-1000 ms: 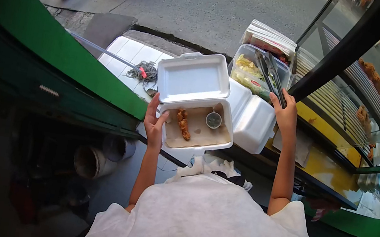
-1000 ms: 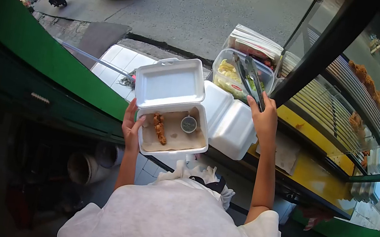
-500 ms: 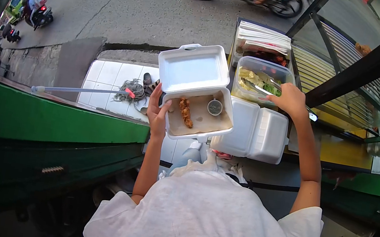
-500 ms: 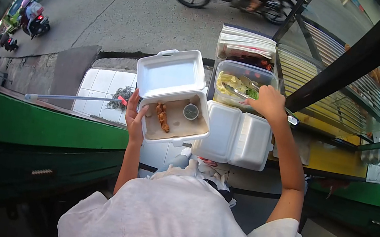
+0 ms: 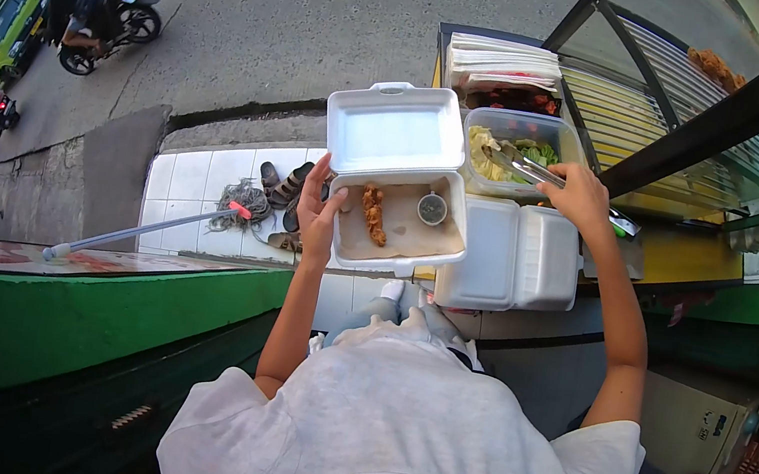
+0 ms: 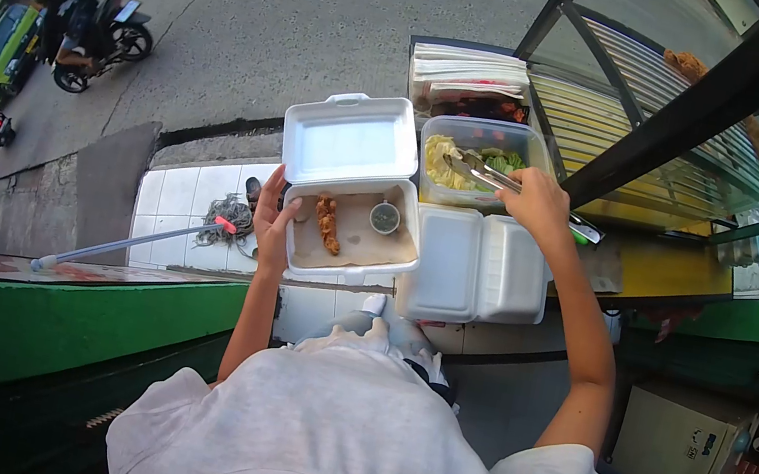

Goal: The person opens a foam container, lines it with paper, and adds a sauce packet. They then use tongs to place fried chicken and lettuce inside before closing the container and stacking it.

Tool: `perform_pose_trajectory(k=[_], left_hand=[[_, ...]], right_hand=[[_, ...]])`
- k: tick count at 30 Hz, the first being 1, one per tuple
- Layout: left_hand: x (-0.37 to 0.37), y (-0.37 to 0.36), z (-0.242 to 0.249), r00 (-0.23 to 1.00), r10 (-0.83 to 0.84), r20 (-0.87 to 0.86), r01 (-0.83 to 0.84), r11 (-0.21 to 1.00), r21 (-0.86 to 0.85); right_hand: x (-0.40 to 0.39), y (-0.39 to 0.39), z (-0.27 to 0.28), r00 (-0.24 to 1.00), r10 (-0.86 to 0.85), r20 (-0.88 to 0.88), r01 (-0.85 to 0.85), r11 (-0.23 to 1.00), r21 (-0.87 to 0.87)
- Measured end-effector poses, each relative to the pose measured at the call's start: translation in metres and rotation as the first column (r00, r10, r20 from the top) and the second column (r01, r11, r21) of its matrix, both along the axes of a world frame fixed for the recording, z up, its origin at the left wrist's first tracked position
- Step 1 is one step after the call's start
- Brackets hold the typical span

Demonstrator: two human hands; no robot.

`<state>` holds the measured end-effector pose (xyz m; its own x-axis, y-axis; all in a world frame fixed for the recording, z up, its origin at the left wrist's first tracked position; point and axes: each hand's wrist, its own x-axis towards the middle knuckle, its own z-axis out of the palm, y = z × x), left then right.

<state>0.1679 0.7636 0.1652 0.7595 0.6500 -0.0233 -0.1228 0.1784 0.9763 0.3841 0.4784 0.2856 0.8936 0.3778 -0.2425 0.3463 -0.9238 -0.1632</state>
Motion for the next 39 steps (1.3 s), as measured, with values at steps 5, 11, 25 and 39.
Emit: perform_pose_trajectory(k=[5, 11, 25, 39], left_hand=[[0.004, -0.006, 0.004, 1.000, 0.006, -0.020, -0.006, 1.000, 0.014], [0.004, -0.018, 0.006, 0.997, 0.077, -0.013, -0.077, 0.997, -0.006], [0.009, -0.039, 0.011, 0.973, 0.230, -0.003, -0.230, 0.973, 0.001], [0.015, -0.043, 0.015, 0.977, 0.211, -0.014, -0.212, 0.975, -0.063]], right_hand=[[0.002, -0.024, 0.008, 0.992, -0.101, -0.079, 0.111, 0.985, 0.129], [-0.004, -0.048, 0.041, 0.976, -0.041, -0.213, 0.127, 0.904, 0.408], [-0.061, -0.008, 0.059, 0.935, 0.234, -0.267, -0.100, 0.896, 0.433], [-0.052, -0.011, 0.083, 0.937, 0.214, -0.275, -0.122, 0.941, 0.315]])
